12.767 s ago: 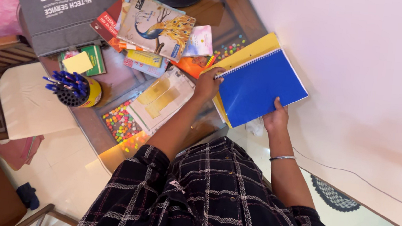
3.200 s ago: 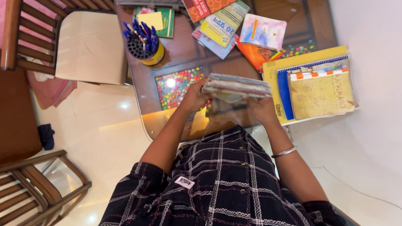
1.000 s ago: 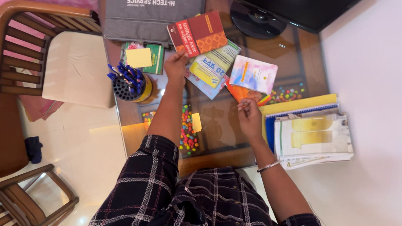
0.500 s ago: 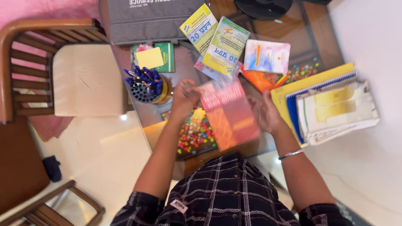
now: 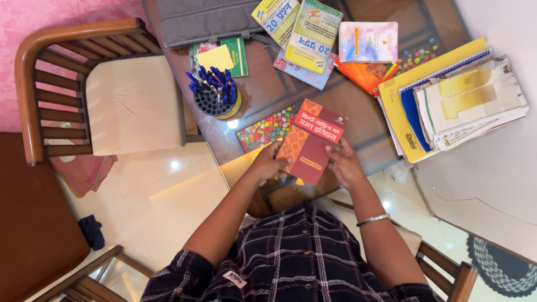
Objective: The person sorts through a stack of papers and documents, then arranges various stationery items on a glass table. They handle notebooks, books, a pen holder, and a gray service bag, moving them into organized piles and positions.
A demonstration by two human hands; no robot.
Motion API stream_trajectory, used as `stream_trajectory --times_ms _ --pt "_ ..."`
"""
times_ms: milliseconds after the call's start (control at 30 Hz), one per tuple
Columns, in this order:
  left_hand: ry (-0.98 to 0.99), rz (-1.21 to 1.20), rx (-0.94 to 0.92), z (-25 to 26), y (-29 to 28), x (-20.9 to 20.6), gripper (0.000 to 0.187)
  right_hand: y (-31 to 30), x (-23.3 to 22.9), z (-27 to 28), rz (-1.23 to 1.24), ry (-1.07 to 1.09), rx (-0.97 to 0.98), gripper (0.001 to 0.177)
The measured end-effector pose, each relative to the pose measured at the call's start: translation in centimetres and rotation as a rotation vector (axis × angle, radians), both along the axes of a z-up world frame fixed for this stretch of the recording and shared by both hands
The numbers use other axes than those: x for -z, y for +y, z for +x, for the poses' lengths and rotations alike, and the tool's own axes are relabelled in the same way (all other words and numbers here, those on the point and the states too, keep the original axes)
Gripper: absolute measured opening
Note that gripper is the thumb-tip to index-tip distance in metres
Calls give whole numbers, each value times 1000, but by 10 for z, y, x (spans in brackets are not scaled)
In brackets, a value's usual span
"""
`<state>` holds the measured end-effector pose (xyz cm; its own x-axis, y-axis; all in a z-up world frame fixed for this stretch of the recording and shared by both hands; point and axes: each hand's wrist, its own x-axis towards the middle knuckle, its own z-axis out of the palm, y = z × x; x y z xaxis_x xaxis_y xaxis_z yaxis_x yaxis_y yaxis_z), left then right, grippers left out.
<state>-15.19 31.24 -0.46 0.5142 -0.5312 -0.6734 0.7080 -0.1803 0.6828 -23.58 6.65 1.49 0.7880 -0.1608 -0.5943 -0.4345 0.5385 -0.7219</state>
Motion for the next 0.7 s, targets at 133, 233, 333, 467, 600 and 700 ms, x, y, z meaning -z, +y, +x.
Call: stream_trajectory --times_ms 133,233,333,467,600,700 --pt "-207 42 -53 -7 -11 25 64 5 25 -12 -51 90 -32 60" --pt "-616 216 -113 10 -5 66 59 4 47 -16 -83 68 -7 67" --pt "-715 554 -412 27 20 79 47 0 64 -19 -169 39 12 66" --pt "-342 313 -447 61 59 70 32 17 72 -26 -272 -65 72 64" --pt "-382 148 -395 105 86 74 16 30 76 -22 -457 -16 116 63" --pt "-629 718 56 120 120 81 13 56 74 -22 -545 -15 213 60"
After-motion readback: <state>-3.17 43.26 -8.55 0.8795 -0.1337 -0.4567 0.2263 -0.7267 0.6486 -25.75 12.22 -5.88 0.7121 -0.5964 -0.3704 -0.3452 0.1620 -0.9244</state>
